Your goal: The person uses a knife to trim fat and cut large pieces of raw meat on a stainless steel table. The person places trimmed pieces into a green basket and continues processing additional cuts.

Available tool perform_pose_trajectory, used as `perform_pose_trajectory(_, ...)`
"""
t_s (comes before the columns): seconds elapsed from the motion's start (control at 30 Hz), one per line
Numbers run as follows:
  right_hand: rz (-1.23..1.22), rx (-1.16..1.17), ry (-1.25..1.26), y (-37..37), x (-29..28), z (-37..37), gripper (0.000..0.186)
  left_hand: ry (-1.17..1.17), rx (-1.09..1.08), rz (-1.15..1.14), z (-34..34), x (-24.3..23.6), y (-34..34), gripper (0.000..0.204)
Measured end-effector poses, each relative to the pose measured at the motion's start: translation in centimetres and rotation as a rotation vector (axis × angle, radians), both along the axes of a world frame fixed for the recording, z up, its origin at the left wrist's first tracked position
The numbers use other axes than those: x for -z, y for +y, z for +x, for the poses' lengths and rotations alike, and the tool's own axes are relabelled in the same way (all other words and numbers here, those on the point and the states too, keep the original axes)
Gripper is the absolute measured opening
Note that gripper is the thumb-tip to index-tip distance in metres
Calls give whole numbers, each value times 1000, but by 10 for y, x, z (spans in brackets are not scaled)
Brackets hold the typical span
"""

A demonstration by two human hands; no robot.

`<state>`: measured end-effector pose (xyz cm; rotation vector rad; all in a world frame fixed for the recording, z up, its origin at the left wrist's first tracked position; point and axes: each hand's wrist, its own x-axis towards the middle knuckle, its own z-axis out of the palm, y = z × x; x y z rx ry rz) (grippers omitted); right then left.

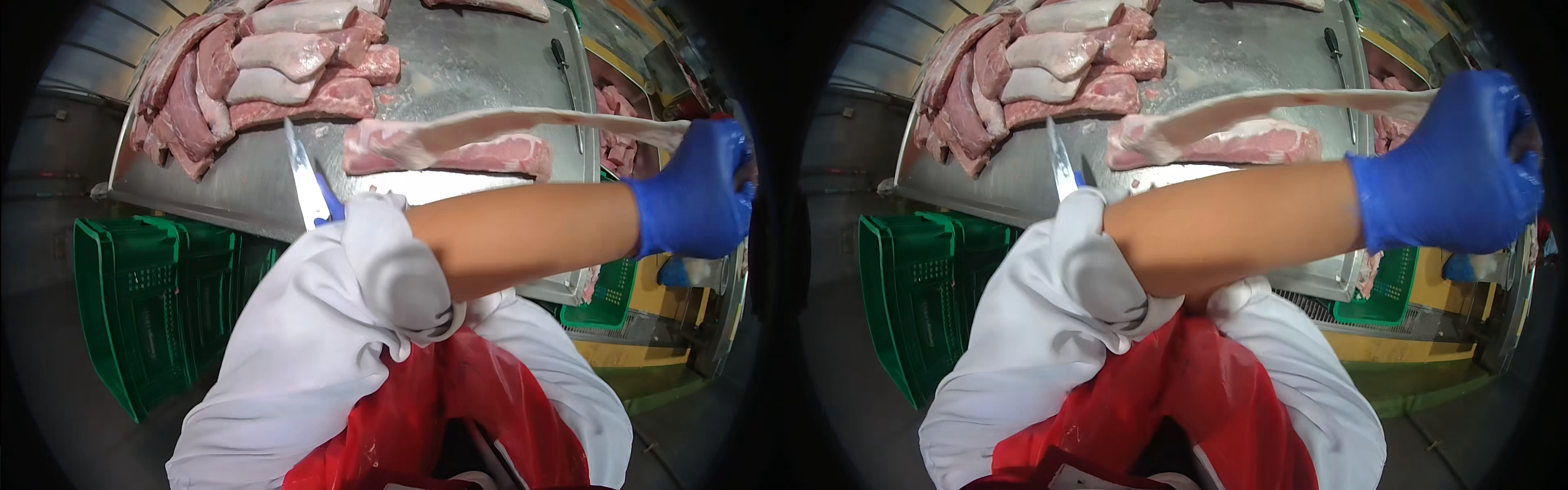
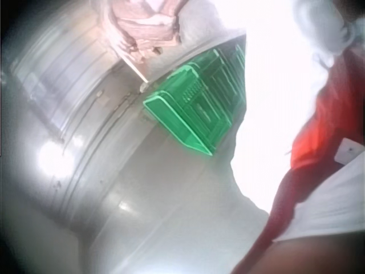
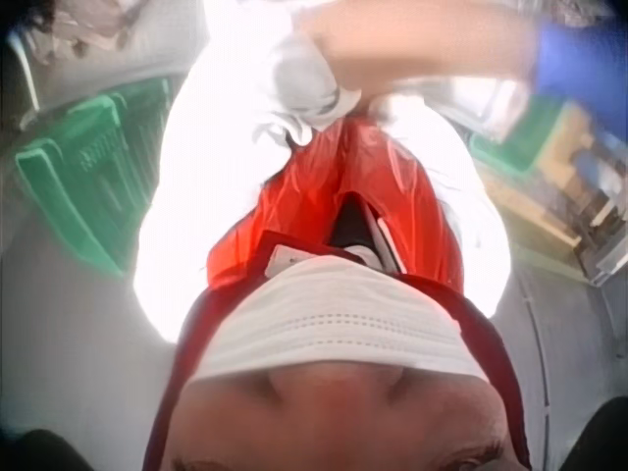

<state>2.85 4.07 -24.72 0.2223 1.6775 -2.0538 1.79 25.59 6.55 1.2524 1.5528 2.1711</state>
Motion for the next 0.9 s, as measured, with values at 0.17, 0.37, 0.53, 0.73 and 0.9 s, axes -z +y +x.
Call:
perform_pose_trajectory(0.17, 101, -419, 156, 83, -30, 49, 62, 228, 4, -365, -33, 20, -52, 13)
perform_pose_trajectory(0.37, 478, -802, 324, 309, -72, 145, 66, -190, -356, -498, -17, 111, -180, 22)
perform_pose_trajectory(0.53, 537, -611, -25, 365, -84, 174, 66, -489, -632, -781, 61, 380, -268, 11)
perform_pose_trajectory(0.73, 714, -717, 224, 309, -31, 125, 65, -485, -711, -797, 87, 388, -258, 11)
perform_pose_trajectory(0.9, 877, -845, 515, 210, 49, 64, 61, -563, -493, -722, 99, 324, -185, 13)
